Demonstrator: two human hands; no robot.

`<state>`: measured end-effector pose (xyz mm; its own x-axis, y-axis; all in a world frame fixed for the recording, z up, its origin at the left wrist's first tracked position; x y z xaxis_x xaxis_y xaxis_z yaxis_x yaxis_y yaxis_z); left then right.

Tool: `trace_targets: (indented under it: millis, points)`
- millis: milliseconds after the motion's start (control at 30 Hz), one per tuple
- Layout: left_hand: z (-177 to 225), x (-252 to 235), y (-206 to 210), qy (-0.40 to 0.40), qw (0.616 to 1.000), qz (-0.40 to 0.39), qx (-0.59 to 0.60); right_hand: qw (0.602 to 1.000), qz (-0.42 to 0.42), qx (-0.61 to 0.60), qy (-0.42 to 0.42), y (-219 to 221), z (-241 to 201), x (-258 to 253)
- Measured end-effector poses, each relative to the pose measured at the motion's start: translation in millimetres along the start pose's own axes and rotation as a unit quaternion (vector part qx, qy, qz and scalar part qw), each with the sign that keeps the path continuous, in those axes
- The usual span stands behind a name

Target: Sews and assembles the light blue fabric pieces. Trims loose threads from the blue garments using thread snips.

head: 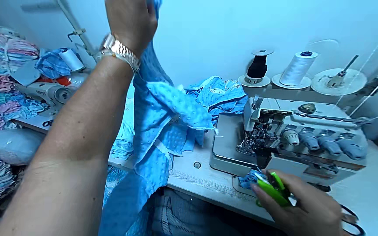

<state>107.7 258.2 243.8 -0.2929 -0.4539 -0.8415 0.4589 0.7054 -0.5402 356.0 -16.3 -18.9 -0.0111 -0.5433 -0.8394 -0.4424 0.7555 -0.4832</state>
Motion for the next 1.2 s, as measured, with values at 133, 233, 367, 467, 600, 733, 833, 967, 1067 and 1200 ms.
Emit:
trace_targets:
  millis: [133,233,367,467,600,733,833,967,1067,1200]
  points:
    - [-3,42,109,-0.035,0.961,-0.271,0.049,0.996,-0.083,-0.020,0.040,8,11,31]
    - [32,80,183,-0.039,0.910,-0.387,0.145,0.989,-0.133,-0.023,0.061,17,13,46]
    - [113,93,233,0.125,0.902,-0.394,0.125,0.979,-0.179,-0.033,0.094,29,11,55]
    - [128,87,273,0.203,0.900,-0.382,0.057,0.972,-0.205,-0.055,0.102,34,8,56]
    - [106,43,251,0.092,0.924,-0.366,0.061,0.971,-0.206,-0.053,0.108,28,14,59]
    - [66,6,142,-0.103,0.968,-0.224,0.052,0.964,-0.199,-0.090,0.155,18,28,67]
    - [29,39,74,-0.176,0.969,-0.173,-0.014,0.962,-0.183,-0.122,0.164,18,27,65]
    - [-3,161,74,-0.214,0.865,-0.437,-0.124,0.965,-0.184,-0.138,0.125,29,13,65]
    - [-23,238,103,-0.148,0.709,-0.683,-0.094,0.968,-0.190,-0.132,0.095,35,5,67]
    - [2,193,83,-0.133,0.792,-0.596,0.013,0.967,-0.189,-0.138,0.096,33,-2,64]
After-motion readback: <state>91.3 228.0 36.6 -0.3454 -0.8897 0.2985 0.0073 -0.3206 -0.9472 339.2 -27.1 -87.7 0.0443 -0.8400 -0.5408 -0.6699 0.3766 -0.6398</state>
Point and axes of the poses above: each hand's wrist, its own x-axis away from the middle knuckle, its own y-axis out of the palm, z = x × y, the point moved 4 cm from there along -x, towards the middle knuckle, and after that the axes turned 5 degrees about x, right-handed, at the moved point
